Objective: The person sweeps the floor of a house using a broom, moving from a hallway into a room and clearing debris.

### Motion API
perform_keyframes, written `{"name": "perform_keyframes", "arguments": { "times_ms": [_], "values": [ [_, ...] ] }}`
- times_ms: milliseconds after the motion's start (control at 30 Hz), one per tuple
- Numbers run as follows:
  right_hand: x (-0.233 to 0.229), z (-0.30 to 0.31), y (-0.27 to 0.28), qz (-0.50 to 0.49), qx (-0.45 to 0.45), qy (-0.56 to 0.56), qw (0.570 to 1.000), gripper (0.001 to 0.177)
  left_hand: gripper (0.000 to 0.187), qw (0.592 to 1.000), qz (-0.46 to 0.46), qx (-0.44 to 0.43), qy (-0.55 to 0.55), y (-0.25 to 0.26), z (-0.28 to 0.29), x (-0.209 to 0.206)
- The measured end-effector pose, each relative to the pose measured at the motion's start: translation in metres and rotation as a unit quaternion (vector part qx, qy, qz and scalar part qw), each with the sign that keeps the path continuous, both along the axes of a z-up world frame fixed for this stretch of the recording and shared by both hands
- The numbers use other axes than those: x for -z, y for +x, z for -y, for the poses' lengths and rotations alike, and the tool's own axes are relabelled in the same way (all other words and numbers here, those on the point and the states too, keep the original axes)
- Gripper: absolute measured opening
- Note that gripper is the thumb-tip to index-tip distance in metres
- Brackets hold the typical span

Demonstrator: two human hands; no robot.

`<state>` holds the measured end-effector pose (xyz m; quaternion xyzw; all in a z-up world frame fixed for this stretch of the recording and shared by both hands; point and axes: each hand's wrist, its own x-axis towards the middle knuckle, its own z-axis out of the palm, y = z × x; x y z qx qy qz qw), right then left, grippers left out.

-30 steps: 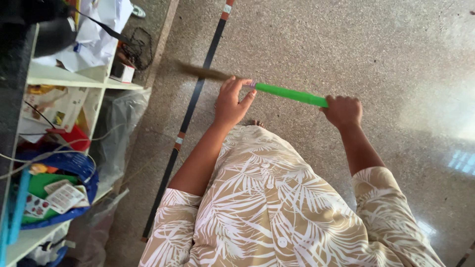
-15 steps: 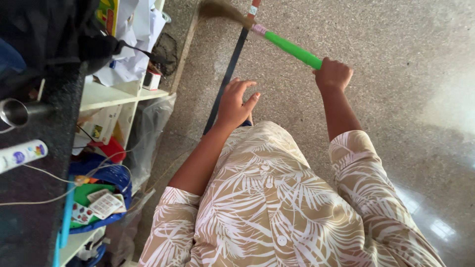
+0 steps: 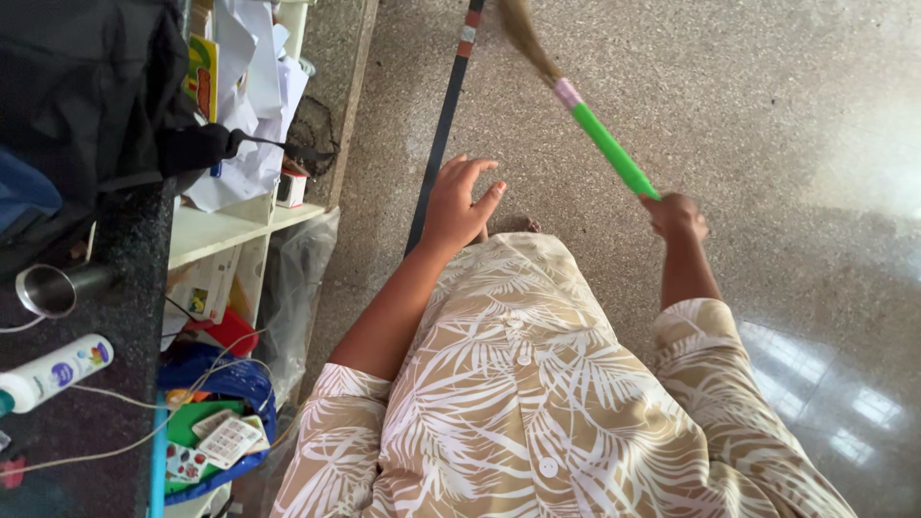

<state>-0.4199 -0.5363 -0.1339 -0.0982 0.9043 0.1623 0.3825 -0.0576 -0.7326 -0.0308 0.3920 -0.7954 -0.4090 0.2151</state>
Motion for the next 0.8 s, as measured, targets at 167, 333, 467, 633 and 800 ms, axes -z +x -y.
{"name": "perform_keyframes", "arguments": {
  "times_ms": [167, 333, 467, 633, 800],
  "values": [
    [0.010, -0.047, -0.048, -0.041, 0.064, 0.013, 0.997, 0.061, 0.032, 1.000, -0.015, 0.015, -0.016, -0.009, 0.004, 0.000],
    [0.002, -0.033, -0.033, -0.120, -0.007, -0.023, 0.992, 0.062, 0.033, 0.999, -0.020, 0.028, -0.011, -0.022, 0.002, -0.002],
    [-0.019, -0.017, 0.008, -0.071, 0.022, -0.063, 0.995, 0.056, 0.033, 0.999, -0.016, 0.039, -0.010, -0.043, 0.000, -0.003],
    [-0.028, 0.021, 0.011, -0.053, -0.112, -0.065, 0.990, 0.048, 0.034, 0.998, 0.011, 0.060, -0.021, -0.072, 0.009, -0.005],
    [-0.019, 0.058, -0.021, -0.089, -0.258, -0.080, 0.959, 0.045, 0.034, 0.997, -0.013, 0.054, -0.056, -0.112, 0.023, -0.010]
  ]
}}
